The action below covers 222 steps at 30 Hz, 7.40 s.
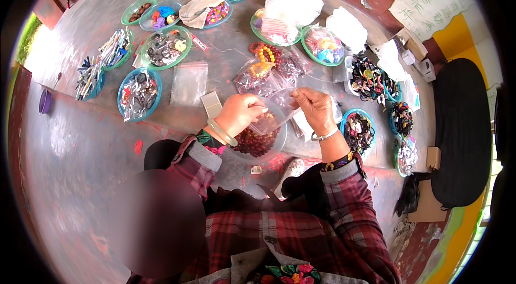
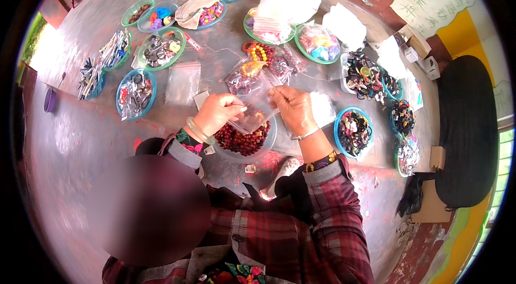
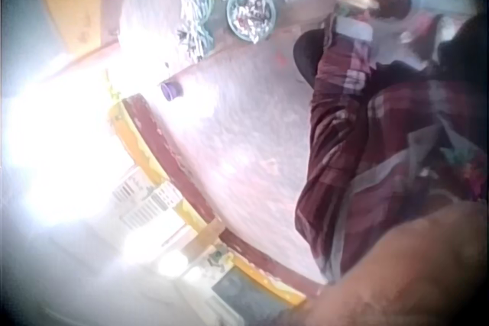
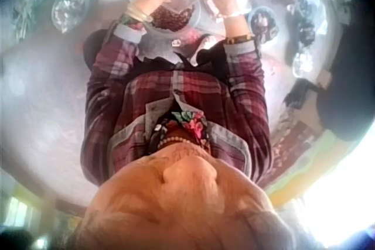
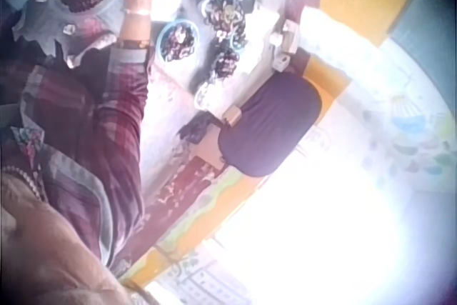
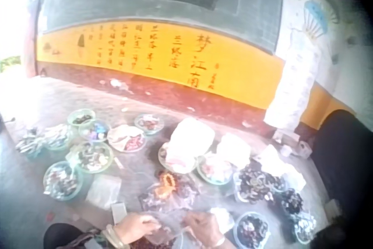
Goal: The person sits on the floor and packs beaded bracelets into small plastic bags. They pick up bracelets from a blue bowl, place them into bags, and seal them. The person handles multiple bracelets of different colors and sizes, organizing them into individual packages.
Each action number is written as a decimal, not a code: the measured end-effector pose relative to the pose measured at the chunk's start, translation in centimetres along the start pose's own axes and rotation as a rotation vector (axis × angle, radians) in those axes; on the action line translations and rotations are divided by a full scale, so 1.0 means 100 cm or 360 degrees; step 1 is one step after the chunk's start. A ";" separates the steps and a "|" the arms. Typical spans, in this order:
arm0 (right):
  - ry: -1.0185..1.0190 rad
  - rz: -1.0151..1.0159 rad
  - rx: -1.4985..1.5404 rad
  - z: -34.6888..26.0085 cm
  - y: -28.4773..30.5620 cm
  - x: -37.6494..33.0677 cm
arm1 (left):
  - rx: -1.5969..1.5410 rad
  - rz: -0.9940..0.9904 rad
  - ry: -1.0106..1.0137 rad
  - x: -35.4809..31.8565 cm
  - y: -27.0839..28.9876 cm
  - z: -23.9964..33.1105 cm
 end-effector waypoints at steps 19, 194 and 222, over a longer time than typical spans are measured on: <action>-0.0131 0.0677 0.0253 0.016 0.021 0.006 | -0.1571 0.0322 -0.0124 0.007 -0.007 -0.016; -0.0289 0.0443 0.0158 0.035 0.022 0.020 | -0.0629 0.0400 -0.0011 0.009 0.003 -0.009; -0.0390 0.0441 -0.1789 0.253 0.131 0.033 | -0.0690 0.0554 -0.0214 0.008 0.021 0.025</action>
Point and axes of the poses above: each hand's wrist, its own x-axis towards the middle knuckle, its own y-axis out of the back of the hand, z = x × y, the point moved 5 cm from there along x, towards the middle knuckle, and after that the axes turned 10 degrees about -x, right-handed, at the moved point
